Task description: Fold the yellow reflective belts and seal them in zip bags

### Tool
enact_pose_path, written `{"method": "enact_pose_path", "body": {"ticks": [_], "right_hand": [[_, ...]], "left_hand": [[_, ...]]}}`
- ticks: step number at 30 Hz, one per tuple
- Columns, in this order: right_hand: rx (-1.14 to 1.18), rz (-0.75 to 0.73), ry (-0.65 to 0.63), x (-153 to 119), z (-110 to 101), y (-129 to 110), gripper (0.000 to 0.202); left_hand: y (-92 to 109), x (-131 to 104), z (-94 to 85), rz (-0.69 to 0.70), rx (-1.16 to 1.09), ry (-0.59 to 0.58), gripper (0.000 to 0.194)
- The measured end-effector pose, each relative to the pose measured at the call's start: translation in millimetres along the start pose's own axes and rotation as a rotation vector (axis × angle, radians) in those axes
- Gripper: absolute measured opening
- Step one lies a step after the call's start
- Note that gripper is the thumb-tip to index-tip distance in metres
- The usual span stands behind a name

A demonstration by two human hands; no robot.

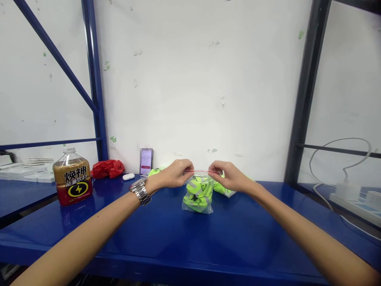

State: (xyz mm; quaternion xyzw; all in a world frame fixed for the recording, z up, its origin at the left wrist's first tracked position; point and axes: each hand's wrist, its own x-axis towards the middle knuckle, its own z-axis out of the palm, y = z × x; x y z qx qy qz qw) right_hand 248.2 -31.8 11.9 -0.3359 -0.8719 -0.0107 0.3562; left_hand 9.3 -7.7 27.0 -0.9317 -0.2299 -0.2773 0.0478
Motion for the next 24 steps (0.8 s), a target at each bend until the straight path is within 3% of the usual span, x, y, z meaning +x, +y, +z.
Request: {"method": "enact_pose_path", "body": {"ticks": [5, 12, 16, 24], "right_hand": [[0.042, 0.003, -0.046, 6.6, 0.6, -7.2, 0.012], [-0.051, -0.068, 0.026, 11.5, 13.4, -10.8, 0.008], [-0.097, -0.075, 0.049, 11.9, 15.7, -9.2, 0.009], [-0.138, 0.013, -0.001, 2.9, -1.4, -3.8, 0.008]], "left_hand": [[7.0, 5.2, 0.8, 0.018, -0.044, -0.028, 0.016], [14.1, 11.8, 6.0, 0.079, 0.061, -0.023, 0.016], [10.3, 10.2, 8.5, 0.078, 0.125, -0.007, 0.016], [-5.0, -2.9, 2.6, -0.013, 0.093, -0.011, 0.019]]}}
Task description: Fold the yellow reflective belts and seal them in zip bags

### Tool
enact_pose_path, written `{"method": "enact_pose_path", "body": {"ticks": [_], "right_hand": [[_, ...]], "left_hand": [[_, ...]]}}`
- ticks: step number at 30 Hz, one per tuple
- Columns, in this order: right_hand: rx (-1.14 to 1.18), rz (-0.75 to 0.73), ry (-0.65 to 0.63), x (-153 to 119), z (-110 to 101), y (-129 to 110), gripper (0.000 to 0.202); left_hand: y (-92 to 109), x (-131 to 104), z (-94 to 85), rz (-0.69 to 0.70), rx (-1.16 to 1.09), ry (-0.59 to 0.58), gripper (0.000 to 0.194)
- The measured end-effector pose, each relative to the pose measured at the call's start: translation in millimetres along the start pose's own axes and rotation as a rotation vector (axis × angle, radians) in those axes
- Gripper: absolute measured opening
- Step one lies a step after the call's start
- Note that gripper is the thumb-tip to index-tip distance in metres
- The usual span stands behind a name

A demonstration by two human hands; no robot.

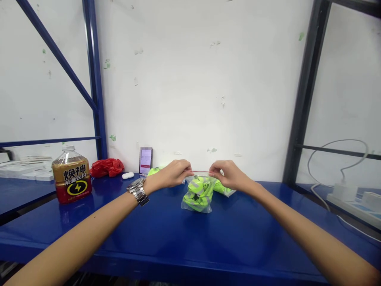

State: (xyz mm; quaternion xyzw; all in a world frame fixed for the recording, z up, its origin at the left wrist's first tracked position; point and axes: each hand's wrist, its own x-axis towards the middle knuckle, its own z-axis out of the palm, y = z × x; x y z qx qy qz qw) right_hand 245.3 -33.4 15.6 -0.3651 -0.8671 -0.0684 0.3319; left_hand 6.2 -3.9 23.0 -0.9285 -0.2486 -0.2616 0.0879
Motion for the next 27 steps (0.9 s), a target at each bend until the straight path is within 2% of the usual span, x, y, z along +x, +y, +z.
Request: {"method": "enact_pose_path", "body": {"ticks": [3, 5, 8, 11, 14, 17, 21, 25, 27], "right_hand": [[-0.149, 0.049, 0.019, 1.7, 6.1, -1.9, 0.015], [-0.220, 0.093, 0.023, 3.5, 9.5, -3.9, 0.019], [-0.116, 0.104, 0.003, 3.3, 5.3, -5.5, 0.011], [0.013, 0.063, -0.077, 0.3, -6.7, -6.0, 0.005], [-0.031, 0.058, -0.130, -1.8, -15.0, -8.1, 0.006], [-0.078, 0.107, -0.154, -3.3, -19.9, -14.6, 0.012], [0.023, 0.139, -0.226, -8.7, -34.4, -32.8, 0.009], [0.058, 0.109, -0.262, -11.1, -46.0, -50.9, 0.035], [0.137, 0.078, -0.371, -5.4, -44.2, -52.4, 0.040]], "left_hand": [[-2.6, -1.0, 1.6, -0.027, 0.059, -0.013, 0.014], [-4.6, -0.9, 3.6, -0.041, 0.084, -0.012, 0.017], [-8.7, -2.5, 4.8, -0.036, 0.090, 0.019, 0.015], [-11.2, -6.2, 3.5, -0.030, 0.065, 0.039, 0.014], [-9.3, -8.3, 1.6, -0.036, 0.034, 0.045, 0.014], [-2.5, -8.4, -1.1, -0.048, 0.024, 0.057, 0.015], [13.4, -10.0, -9.5, -0.056, -0.047, 0.069, 0.015], [30.6, -11.2, -13.5, -0.034, -0.132, 0.107, 0.014], [33.6, -8.4, -9.9, -0.014, -0.158, 0.123, 0.013]]}}
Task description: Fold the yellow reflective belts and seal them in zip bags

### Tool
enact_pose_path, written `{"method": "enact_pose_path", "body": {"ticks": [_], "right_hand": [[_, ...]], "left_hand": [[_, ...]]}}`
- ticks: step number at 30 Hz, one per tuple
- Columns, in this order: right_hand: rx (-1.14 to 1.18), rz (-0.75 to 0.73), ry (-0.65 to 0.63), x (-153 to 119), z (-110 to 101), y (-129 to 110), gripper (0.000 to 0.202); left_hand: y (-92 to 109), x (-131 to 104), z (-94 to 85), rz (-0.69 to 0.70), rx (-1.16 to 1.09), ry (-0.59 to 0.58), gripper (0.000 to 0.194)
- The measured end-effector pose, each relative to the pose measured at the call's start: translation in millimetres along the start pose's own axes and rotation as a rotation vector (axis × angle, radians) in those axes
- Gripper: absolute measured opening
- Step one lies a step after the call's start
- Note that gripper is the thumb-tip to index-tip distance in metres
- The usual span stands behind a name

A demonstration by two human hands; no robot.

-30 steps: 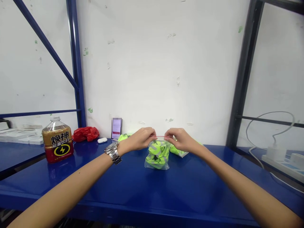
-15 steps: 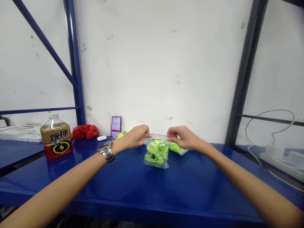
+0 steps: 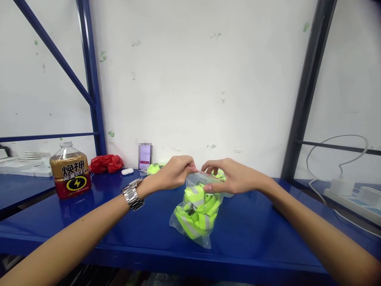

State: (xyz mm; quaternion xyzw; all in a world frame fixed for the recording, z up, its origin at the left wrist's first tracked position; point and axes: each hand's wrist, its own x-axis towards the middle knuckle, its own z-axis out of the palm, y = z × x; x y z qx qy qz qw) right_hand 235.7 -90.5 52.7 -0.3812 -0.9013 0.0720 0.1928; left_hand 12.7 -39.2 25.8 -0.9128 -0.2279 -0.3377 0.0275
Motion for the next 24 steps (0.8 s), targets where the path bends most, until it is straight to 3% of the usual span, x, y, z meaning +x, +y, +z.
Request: {"method": "enact_pose_path", "body": {"ticks": [3, 6, 8, 11, 13, 17, 24], "right_hand": [[0.089, -0.025, -0.164, 23.1, 1.2, 9.5, 0.029], [-0.164, 0.023, 0.077, 54.4, 2.5, 26.4, 0.008], [-0.419, 0.089, 0.252, 71.6, 5.5, 36.8, 0.007], [-0.563, 0.147, 0.336, 82.7, 16.1, 48.2, 0.019], [-0.569, 0.147, 0.302, 80.2, 25.7, 54.0, 0.024], [-0.560, 0.160, 0.183, 63.6, 41.5, 67.8, 0.024], [-0.651, 0.321, 0.082, 20.8, 49.4, 116.6, 0.026]], "left_hand": [[-10.0, 10.5, 8.7, 0.014, 0.032, 0.031, 0.012], [-31.6, 28.0, 12.5, -0.015, 0.141, 0.151, 0.013], [-46.6, 38.0, 12.4, -0.046, 0.217, 0.210, 0.015], [-63.0, 39.4, 14.8, -0.122, 0.284, 0.146, 0.029], [-69.0, 30.2, 20.6, -0.172, 0.322, 0.058, 0.036], [-70.5, 3.5, 36.9, -0.197, 0.369, -0.112, 0.028], [-63.2, -10.8, 69.9, 0.044, 0.606, -0.228, 0.024]]}}
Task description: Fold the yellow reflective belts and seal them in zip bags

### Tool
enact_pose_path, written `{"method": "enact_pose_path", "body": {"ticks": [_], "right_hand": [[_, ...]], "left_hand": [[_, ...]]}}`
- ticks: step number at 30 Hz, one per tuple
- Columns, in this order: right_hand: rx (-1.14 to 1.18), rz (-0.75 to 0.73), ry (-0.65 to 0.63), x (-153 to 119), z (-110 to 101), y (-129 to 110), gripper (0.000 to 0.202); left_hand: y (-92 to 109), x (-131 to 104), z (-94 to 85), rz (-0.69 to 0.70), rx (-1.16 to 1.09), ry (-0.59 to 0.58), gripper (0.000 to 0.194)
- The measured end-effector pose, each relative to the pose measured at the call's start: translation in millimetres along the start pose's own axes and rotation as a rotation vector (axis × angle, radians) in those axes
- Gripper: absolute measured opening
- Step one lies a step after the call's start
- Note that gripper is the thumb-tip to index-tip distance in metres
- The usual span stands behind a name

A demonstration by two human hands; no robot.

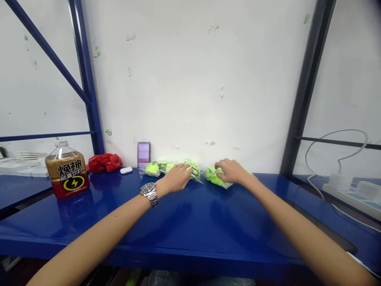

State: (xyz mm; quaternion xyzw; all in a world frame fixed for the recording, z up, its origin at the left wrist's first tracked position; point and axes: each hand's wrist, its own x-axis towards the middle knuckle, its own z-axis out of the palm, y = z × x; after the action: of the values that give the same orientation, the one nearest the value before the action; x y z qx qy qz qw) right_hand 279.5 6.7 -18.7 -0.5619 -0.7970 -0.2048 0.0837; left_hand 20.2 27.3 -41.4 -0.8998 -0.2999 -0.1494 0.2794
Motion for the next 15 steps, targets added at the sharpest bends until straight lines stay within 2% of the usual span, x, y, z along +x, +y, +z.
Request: {"method": "enact_pose_path", "body": {"ticks": [3, 6, 8, 10, 12, 15], "right_hand": [[-0.006, -0.037, -0.092, -20.5, 15.3, 21.0, 0.049], [-0.050, -0.066, -0.062, -40.5, 28.8, 34.4, 0.062], [-0.106, -0.100, -0.011, -48.9, 37.0, 37.6, 0.055], [-0.167, -0.137, 0.028, -52.1, 44.3, 36.5, 0.038], [-0.210, -0.166, 0.057, -51.9, 49.9, 31.8, 0.023], [-0.214, -0.196, 0.063, -50.2, 53.2, 19.8, 0.023]], "left_hand": [[4.2, 4.9, 21.0, 0.038, 0.100, -0.040, 0.040], [6.5, 8.1, 43.5, -0.037, 0.110, -0.114, 0.042], [8.1, 9.3, 54.5, -0.080, 0.092, -0.125, 0.041], [9.7, 9.9, 60.0, -0.085, 0.083, -0.124, 0.042], [11.7, 9.2, 60.0, -0.086, 0.063, -0.125, 0.043], [17.7, 4.8, 52.5, -0.099, 0.021, -0.064, 0.041]]}}
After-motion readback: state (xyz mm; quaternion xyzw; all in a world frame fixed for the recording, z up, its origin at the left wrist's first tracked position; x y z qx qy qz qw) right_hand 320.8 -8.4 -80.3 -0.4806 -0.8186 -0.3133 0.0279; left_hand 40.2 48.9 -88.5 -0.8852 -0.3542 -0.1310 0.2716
